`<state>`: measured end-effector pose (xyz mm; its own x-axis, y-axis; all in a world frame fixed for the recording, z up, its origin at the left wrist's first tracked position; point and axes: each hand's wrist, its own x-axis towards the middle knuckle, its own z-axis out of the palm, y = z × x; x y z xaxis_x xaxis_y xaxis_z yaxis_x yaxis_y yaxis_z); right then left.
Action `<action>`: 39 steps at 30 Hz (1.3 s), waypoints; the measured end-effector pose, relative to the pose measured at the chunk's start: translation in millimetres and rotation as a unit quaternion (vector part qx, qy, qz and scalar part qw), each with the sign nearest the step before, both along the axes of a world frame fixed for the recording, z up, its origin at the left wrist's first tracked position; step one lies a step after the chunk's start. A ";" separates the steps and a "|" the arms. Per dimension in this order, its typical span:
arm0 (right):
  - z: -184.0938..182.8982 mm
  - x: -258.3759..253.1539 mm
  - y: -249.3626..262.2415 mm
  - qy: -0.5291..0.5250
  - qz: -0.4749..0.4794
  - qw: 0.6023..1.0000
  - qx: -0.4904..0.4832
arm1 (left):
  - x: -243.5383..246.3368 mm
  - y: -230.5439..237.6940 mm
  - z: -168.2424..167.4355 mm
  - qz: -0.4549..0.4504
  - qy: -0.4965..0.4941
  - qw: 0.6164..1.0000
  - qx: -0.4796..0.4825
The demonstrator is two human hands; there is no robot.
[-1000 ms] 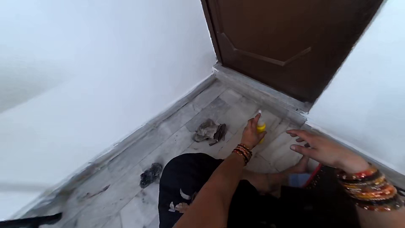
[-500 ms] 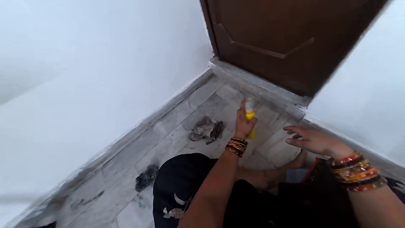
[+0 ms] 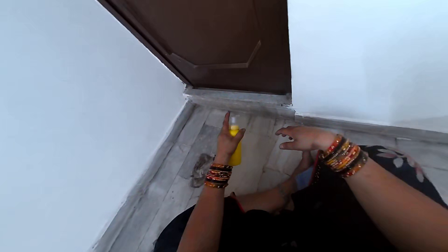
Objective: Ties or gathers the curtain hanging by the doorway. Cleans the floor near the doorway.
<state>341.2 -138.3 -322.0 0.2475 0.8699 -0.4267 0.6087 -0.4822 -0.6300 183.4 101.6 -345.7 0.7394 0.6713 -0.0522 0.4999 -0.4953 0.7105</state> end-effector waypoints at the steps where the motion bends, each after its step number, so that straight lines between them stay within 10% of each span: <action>1: 0.4 -0.1 -0.1 0.000 0.001 1.000 0.003 | -1.9 5.9 2.6 -0.005 0.017 1.000 0.014; 22: -6.8 -7.3 7.3 0.012 0.014 0.999 -0.042 | -6.5 13.8 -20.2 0.019 0.030 0.996 0.078; 31: -5.2 -25.3 14.0 0.005 0.003 0.999 -0.034 | -11.1 -0.9 -20.8 0.009 -0.013 0.993 -0.119; 35: -19.9 -72.4 36.4 0.168 -0.096 0.981 -0.017 | -0.3 -33.1 -12.1 -0.006 -0.093 0.978 -0.186; 39: -41.7 -96.4 47.5 0.403 -0.254 0.878 0.039 | 10.3 -59.6 -14.9 -0.065 -0.099 0.971 -0.206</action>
